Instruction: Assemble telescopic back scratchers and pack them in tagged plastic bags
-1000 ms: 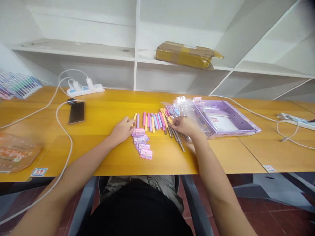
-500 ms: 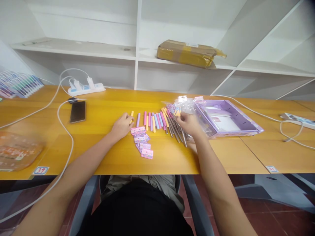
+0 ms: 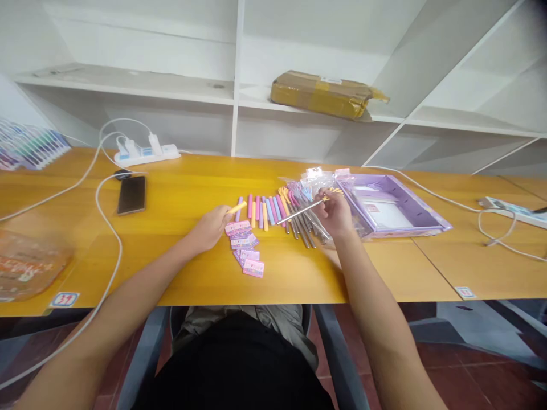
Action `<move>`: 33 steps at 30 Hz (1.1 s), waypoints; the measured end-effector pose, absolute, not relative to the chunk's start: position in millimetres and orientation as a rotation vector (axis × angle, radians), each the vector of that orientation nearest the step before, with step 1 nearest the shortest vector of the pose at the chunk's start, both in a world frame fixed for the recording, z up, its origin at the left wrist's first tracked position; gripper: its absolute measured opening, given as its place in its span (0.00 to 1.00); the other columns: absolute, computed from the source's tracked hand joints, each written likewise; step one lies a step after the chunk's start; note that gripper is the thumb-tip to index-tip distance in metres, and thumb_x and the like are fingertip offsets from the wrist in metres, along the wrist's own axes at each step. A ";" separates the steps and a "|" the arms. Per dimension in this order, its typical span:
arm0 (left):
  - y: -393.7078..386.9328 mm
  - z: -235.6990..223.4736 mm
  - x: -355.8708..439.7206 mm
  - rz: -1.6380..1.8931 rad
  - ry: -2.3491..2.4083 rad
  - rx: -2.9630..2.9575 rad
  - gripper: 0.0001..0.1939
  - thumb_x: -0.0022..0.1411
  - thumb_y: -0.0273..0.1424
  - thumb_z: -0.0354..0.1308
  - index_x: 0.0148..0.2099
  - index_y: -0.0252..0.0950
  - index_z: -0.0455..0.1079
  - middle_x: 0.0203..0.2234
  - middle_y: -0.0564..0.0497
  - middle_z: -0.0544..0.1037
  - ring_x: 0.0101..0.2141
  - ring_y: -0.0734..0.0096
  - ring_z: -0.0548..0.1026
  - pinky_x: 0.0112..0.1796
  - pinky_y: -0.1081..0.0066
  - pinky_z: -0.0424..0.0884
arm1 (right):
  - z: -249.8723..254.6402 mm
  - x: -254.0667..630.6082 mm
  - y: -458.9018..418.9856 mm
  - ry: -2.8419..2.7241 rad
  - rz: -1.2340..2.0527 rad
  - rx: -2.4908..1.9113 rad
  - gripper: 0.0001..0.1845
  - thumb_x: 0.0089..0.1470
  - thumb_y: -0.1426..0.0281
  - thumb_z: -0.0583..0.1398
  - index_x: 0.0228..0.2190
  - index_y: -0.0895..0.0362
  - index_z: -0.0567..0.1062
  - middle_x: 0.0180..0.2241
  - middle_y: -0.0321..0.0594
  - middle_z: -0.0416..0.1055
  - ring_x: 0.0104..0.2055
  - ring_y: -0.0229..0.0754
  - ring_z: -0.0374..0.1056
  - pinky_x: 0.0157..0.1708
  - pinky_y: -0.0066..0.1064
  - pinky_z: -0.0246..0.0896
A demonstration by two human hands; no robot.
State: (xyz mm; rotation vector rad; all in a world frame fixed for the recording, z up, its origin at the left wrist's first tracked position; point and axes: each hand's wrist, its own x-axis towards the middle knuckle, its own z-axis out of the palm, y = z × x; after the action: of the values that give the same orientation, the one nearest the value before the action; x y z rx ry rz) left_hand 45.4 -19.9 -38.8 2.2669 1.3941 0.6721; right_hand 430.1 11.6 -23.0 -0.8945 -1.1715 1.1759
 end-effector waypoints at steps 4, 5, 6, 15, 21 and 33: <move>-29.9 -35.2 59.6 0.677 1.226 2.332 0.17 0.81 0.41 0.43 0.50 0.39 0.71 0.42 0.46 0.76 0.41 0.59 0.75 0.44 0.61 0.70 | -23.2 426.7 9.7 -1.094 1.339 -0.701 0.13 0.58 0.55 0.68 0.31 0.51 0.76 0.20 0.30 0.67 0.17 0.32 0.51 0.18 0.30 0.54; -31.8 -35.6 61.7 0.676 1.217 2.323 0.17 0.81 0.40 0.44 0.51 0.39 0.71 0.43 0.46 0.76 0.42 0.59 0.75 0.45 0.61 0.70 | -23.7 425.5 9.2 -1.094 1.361 -0.679 0.14 0.58 0.55 0.68 0.32 0.51 0.77 0.21 0.31 0.69 0.17 0.32 0.53 0.19 0.29 0.56; -33.4 -36.2 63.2 0.675 1.212 2.312 0.16 0.80 0.39 0.44 0.52 0.39 0.71 0.43 0.46 0.77 0.42 0.60 0.76 0.45 0.61 0.70 | -24.2 424.2 8.6 -1.101 1.379 -0.670 0.14 0.59 0.54 0.68 0.32 0.51 0.78 0.22 0.31 0.71 0.17 0.32 0.55 0.19 0.30 0.58; -37.7 -37.5 64.9 0.686 1.144 2.296 0.15 0.81 0.38 0.45 0.55 0.38 0.71 0.46 0.45 0.79 0.45 0.61 0.77 0.50 0.61 0.71 | -27.9 411.2 5.9 -1.169 1.382 -0.685 0.17 0.59 0.51 0.69 0.34 0.51 0.80 0.24 0.33 0.75 0.17 0.33 0.54 0.19 0.31 0.57; -38.4 -39.8 65.3 0.662 1.186 2.306 0.15 0.80 0.38 0.45 0.52 0.37 0.70 0.44 0.45 0.78 0.42 0.60 0.77 0.46 0.61 0.72 | -26.2 408.1 3.8 -1.248 1.303 -0.715 0.17 0.61 0.50 0.67 0.34 0.51 0.80 0.24 0.32 0.74 0.17 0.32 0.54 0.20 0.31 0.56; -36.3 -43.2 58.3 0.627 1.351 2.417 0.16 0.79 0.31 0.45 0.58 0.38 0.73 0.44 0.44 0.79 0.44 0.58 0.78 0.47 0.60 0.74 | -25.8 401.6 -2.0 -1.312 1.217 -0.785 0.18 0.60 0.49 0.68 0.37 0.50 0.81 0.29 0.35 0.78 0.19 0.34 0.57 0.21 0.32 0.56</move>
State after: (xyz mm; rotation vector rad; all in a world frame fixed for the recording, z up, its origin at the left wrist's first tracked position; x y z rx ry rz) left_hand 58.3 -36.3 -43.2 2.4170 1.3510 0.6271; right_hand 401.6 -2.0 -25.8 -0.7853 -1.3124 1.2168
